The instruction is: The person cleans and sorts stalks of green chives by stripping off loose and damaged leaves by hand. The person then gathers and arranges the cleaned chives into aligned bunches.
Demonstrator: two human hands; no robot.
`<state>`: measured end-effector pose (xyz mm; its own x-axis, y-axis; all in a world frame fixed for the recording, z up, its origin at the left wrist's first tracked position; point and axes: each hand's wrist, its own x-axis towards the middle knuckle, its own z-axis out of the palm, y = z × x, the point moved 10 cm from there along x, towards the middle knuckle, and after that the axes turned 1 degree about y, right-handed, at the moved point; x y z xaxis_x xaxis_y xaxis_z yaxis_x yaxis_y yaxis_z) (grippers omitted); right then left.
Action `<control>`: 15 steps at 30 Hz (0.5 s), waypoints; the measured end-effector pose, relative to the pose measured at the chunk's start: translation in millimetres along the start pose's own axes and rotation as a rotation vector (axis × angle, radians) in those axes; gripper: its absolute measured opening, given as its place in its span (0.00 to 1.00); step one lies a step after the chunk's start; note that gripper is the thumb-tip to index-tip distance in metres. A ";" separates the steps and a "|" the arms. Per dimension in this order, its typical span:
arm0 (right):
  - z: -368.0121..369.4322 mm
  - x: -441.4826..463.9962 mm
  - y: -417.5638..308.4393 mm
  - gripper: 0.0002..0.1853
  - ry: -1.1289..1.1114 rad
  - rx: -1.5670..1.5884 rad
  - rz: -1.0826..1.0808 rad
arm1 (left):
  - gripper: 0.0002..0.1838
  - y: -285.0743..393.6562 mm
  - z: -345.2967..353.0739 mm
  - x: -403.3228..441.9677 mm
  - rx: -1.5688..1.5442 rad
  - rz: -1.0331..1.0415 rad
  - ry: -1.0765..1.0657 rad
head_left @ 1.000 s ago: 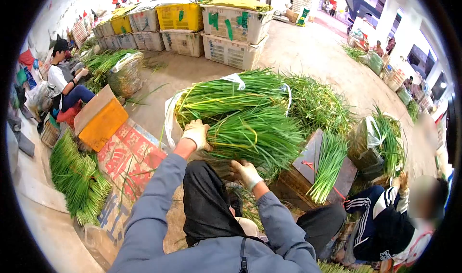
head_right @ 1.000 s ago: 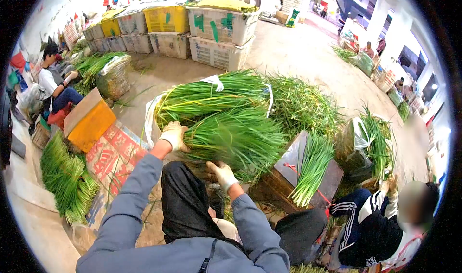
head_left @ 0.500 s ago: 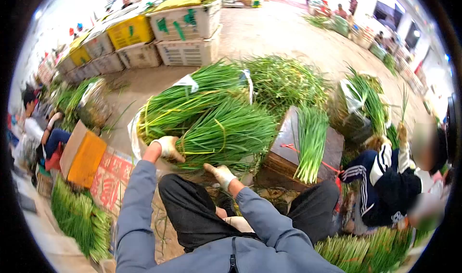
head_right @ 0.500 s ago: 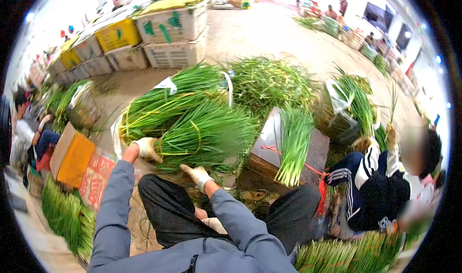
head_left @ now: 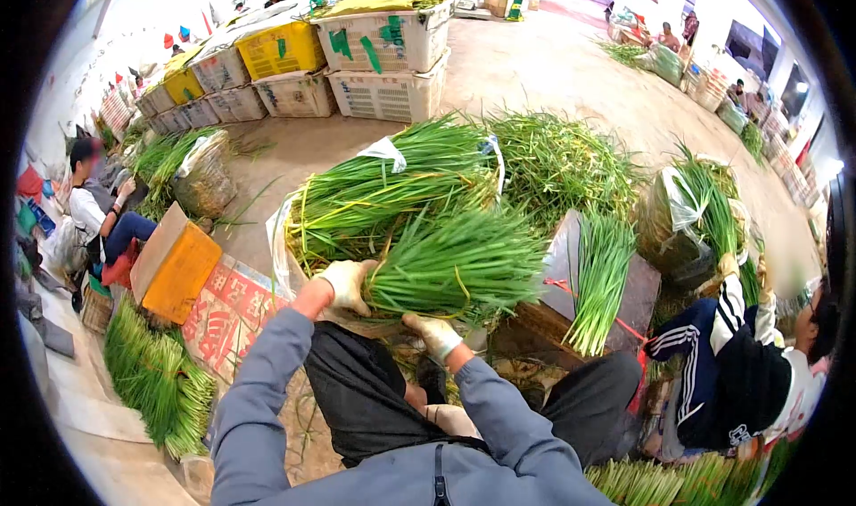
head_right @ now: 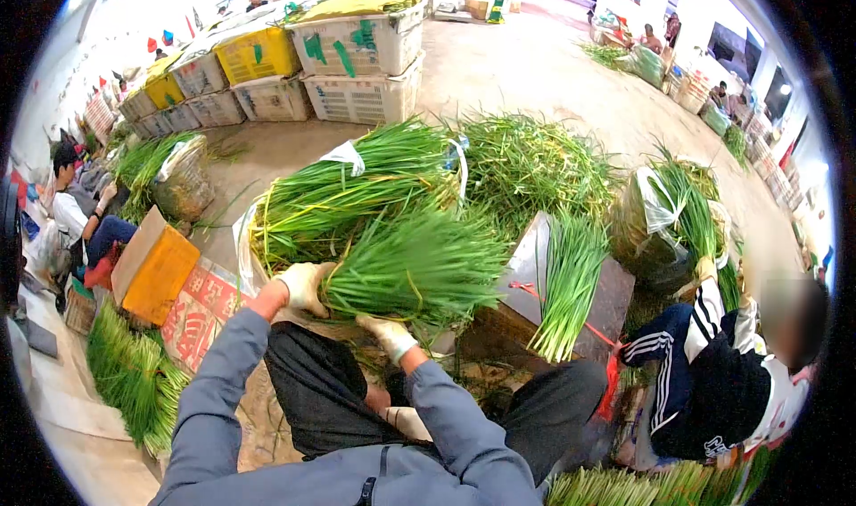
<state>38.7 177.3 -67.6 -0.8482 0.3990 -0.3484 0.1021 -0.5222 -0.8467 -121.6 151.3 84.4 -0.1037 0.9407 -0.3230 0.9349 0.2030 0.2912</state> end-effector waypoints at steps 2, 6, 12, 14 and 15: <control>0.9 -23.4 -11.3 0.37 0.027 -0.219 0.051 | 0.50 32.3 -9.2 -14.5 0.160 0.014 0.104; -6.9 -11.2 -12.0 0.35 0.152 -0.701 -0.400 | 0.43 24.0 30.8 -12.1 0.350 -0.090 0.193; -5.7 22.5 53.7 0.31 0.088 0.790 0.008 | 0.59 44.6 24.2 -12.0 0.285 -0.121 0.002; -5.8 19.3 45.9 0.26 0.139 0.843 0.040 | 0.62 38.1 8.1 1.3 0.193 -0.106 -0.020; -9.6 14.4 44.9 0.24 0.206 0.808 0.055 | 0.62 32.3 3.2 12.5 0.205 -0.092 0.002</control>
<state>36.0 166.8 -114.4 -0.7329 0.4457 -0.5140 -0.3299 -0.8936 -0.3043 -91.6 168.8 86.9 -0.1924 0.9214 -0.3377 0.9708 0.2289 0.0715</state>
